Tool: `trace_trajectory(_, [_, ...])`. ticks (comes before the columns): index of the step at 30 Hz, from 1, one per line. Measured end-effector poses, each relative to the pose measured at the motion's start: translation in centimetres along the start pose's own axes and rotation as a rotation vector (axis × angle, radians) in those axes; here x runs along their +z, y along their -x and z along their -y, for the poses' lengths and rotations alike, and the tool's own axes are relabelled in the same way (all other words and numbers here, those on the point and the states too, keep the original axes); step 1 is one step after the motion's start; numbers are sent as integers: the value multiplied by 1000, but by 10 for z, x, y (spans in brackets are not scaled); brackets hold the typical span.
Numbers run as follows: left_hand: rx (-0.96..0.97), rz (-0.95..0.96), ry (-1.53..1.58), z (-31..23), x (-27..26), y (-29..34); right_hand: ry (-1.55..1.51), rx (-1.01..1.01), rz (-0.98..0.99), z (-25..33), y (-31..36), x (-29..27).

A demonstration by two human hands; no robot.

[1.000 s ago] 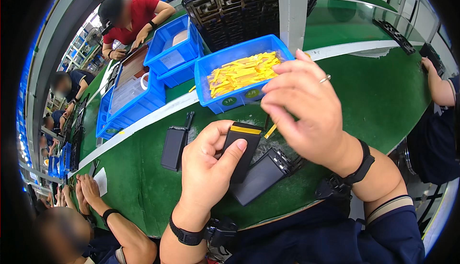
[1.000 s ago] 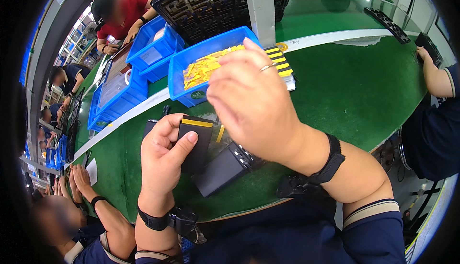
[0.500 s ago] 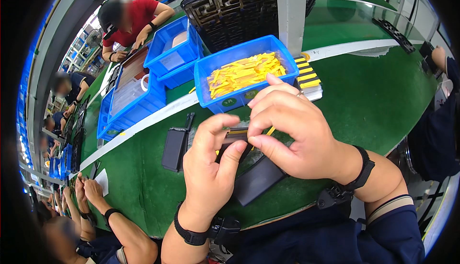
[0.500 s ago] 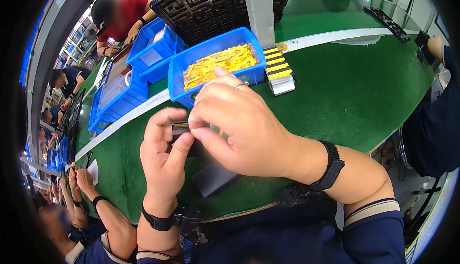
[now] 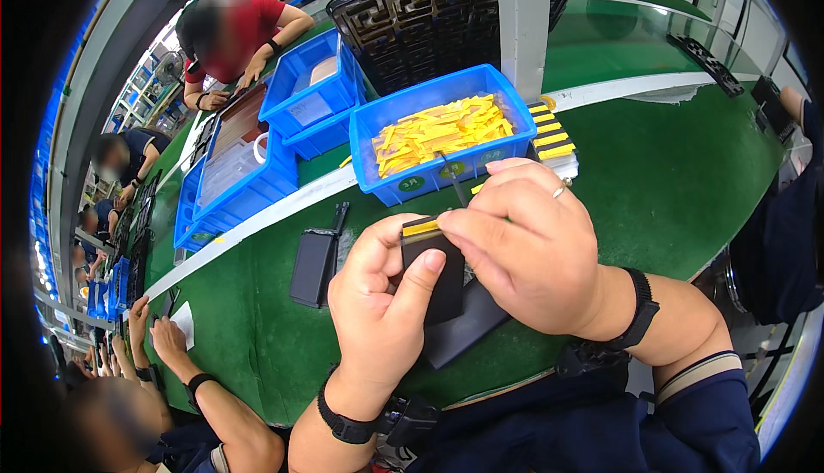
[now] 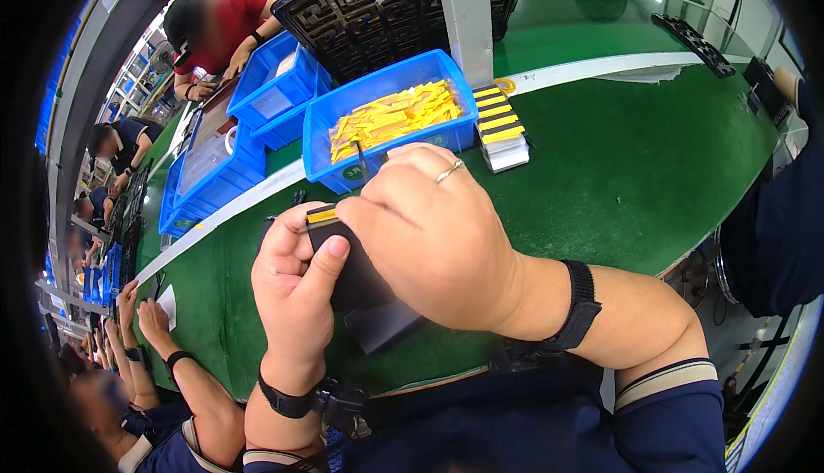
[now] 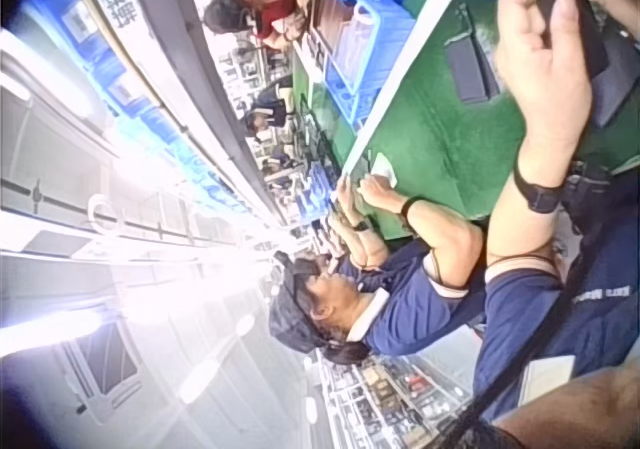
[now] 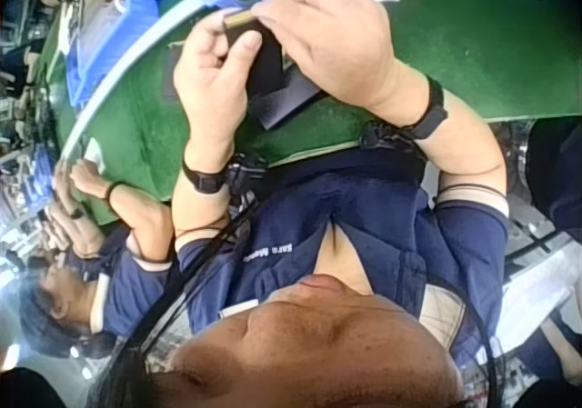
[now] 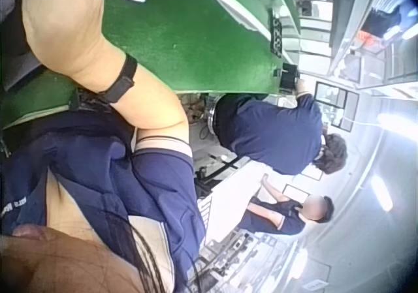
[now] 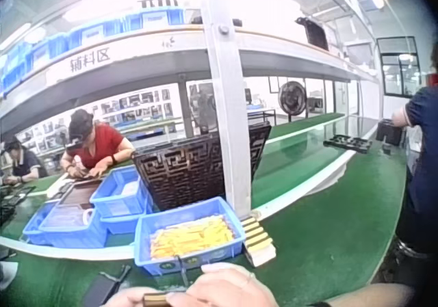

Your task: Sticking black and yellow striped adhesive labels onto small black rectangular electronic modules.

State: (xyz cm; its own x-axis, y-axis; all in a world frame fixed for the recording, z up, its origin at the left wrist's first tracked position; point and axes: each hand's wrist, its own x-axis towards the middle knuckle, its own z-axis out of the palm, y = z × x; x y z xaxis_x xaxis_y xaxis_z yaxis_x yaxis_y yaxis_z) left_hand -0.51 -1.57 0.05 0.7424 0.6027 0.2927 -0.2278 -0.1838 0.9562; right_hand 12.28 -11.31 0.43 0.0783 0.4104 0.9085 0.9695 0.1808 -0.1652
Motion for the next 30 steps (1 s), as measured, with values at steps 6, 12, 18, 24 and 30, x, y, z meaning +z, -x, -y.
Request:
trace_trajectory(6, [111,-20,-314,-3,3,2,-58,153,43,0,-2,-1])
trace_trajectory(12, [336,-59,-663,-9,3,-3,-98,143,91,0,-4,1])
trace_trajectory(18, [-45,-28,74,5,-13,-13,330,91,143,-63,-6,5])
trace_trajectory(24, [-38,94,84,-3,-11,-8,-151,313,137,-35,-10,-3])
trace_trajectory(30, [-10,123,85,-3,-10,-6,-760,766,45,-29,-9,-6])
